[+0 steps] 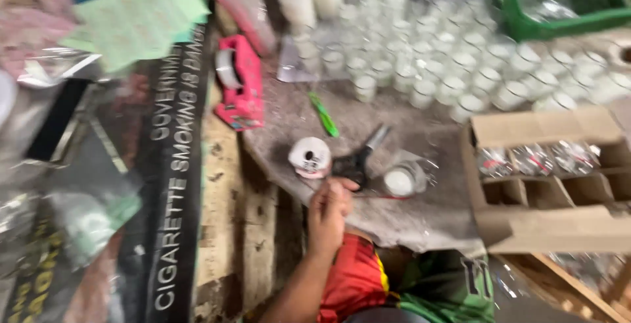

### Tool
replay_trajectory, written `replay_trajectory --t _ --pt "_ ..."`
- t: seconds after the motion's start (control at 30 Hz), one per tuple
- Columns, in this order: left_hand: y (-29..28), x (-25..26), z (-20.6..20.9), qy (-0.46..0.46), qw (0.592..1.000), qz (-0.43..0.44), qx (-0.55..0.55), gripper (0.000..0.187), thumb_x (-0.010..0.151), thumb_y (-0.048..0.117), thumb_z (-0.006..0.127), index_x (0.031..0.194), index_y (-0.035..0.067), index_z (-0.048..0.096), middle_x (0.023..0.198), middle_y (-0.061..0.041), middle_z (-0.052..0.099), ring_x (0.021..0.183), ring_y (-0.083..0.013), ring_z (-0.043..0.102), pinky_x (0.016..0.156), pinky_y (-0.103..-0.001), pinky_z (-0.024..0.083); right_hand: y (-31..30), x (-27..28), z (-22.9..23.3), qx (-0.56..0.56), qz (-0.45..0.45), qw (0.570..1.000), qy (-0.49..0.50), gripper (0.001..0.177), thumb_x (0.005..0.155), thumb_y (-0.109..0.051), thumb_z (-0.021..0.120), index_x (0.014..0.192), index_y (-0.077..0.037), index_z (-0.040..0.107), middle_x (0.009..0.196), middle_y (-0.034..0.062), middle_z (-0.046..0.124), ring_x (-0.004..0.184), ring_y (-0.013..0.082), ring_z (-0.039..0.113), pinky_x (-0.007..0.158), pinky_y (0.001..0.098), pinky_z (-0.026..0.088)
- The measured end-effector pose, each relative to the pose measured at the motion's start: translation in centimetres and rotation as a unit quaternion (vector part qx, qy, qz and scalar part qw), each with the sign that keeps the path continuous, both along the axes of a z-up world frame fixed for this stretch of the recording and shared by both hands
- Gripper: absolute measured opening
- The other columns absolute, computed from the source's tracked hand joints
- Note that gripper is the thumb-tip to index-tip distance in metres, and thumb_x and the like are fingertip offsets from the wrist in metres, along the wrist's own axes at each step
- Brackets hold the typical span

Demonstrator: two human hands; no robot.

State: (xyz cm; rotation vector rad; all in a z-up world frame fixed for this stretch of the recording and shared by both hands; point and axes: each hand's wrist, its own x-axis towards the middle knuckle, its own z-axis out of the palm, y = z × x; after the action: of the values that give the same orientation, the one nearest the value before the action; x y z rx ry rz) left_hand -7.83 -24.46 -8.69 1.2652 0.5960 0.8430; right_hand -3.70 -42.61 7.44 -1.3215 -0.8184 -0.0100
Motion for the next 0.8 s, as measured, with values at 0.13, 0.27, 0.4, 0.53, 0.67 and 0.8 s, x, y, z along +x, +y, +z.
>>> replay_trajectory --t 0.13,0.27,0.4,0.53,0.67,0.8 --pt "0.8 0.7 1.1 -0.041 0.998 -0.03 0.025 0.029 0.088 0.024 0.039 0.09 0.002 0.059 0.053 0.003 0.033 0.045 -0.0048 0.03 0.042 -0.02 0.026 2.4 2.8 -4.3 0.008 -0.024 0.999 -0.024 0.03 0.083 -0.015 0.041 0.111 -0.002 0.04 0.113 0.0199 0.047 0.098 0.0237 0.054 0.076 0.0268 0.054" --pt "1.3 1.4 2.7 0.041 0.978 -0.138 0.153 0.039 0.08 0.029 0.056 0.112 0.008 0.053 0.064 0.005 0.039 0.059 -0.0063 0.04 0.058 -0.019 0.036 5.5 6.5 -9.3 -0.072 0.058 0.995 0.038 0.054 0.077 -0.004 0.043 0.127 -0.003 0.025 0.135 0.0162 0.031 0.122 0.0257 0.036 0.089 0.0338 0.043" --pt "1.7 2.8 2.7 0.056 0.964 -0.181 0.188 0.045 0.079 0.019 0.06 0.12 0.006 0.047 0.063 0.005 0.032 0.058 -0.0071 0.035 0.063 -0.02 0.038 6.8 9.0 -11.7 -0.183 0.16 0.969 0.042 0.065 0.078 -0.019 0.048 0.134 -0.006 0.017 0.137 0.0093 0.031 0.125 0.0182 0.033 0.089 0.0287 0.035" --pt "1.9 3.4 3.2 0.046 0.949 -0.187 0.252 0.034 0.082 0.024 0.055 0.111 0.005 0.055 0.063 0.004 0.036 0.057 -0.0082 0.036 0.059 -0.022 0.038 7.6 9.8 -12.2 -0.243 0.145 0.958 -0.031 0.06 0.074 -0.013 0.052 0.13 -0.009 0.032 0.116 0.0064 0.047 0.083 0.0131 0.05 0.07 0.0246 0.041" --pt "2.1 3.1 2.2 0.01 0.948 -0.208 0.241 0.048 0.081 0.035 0.055 0.117 0.003 0.049 0.066 0.003 0.036 0.06 -0.008 0.035 0.057 -0.021 0.036 7.5 9.4 -13.1 -0.245 0.095 0.962 -0.077 0.059 0.075 -0.022 0.058 0.127 -0.007 0.036 0.111 0.0088 0.051 0.088 0.0164 0.052 0.069 0.0267 0.045" --pt "1.9 3.2 2.4 -0.039 0.948 -0.216 0.23 0.04 0.081 0.022 0.059 0.115 0.002 0.05 0.068 0.003 0.035 0.063 -0.0085 0.038 0.063 -0.022 0.041 7.1 8.9 -12.4 -0.219 0.131 0.966 -0.041 0.062 0.077 -0.029 0.055 0.13 -0.008 0.029 0.119 0.0096 0.048 0.104 0.0178 0.049 0.08 0.0283 0.041"
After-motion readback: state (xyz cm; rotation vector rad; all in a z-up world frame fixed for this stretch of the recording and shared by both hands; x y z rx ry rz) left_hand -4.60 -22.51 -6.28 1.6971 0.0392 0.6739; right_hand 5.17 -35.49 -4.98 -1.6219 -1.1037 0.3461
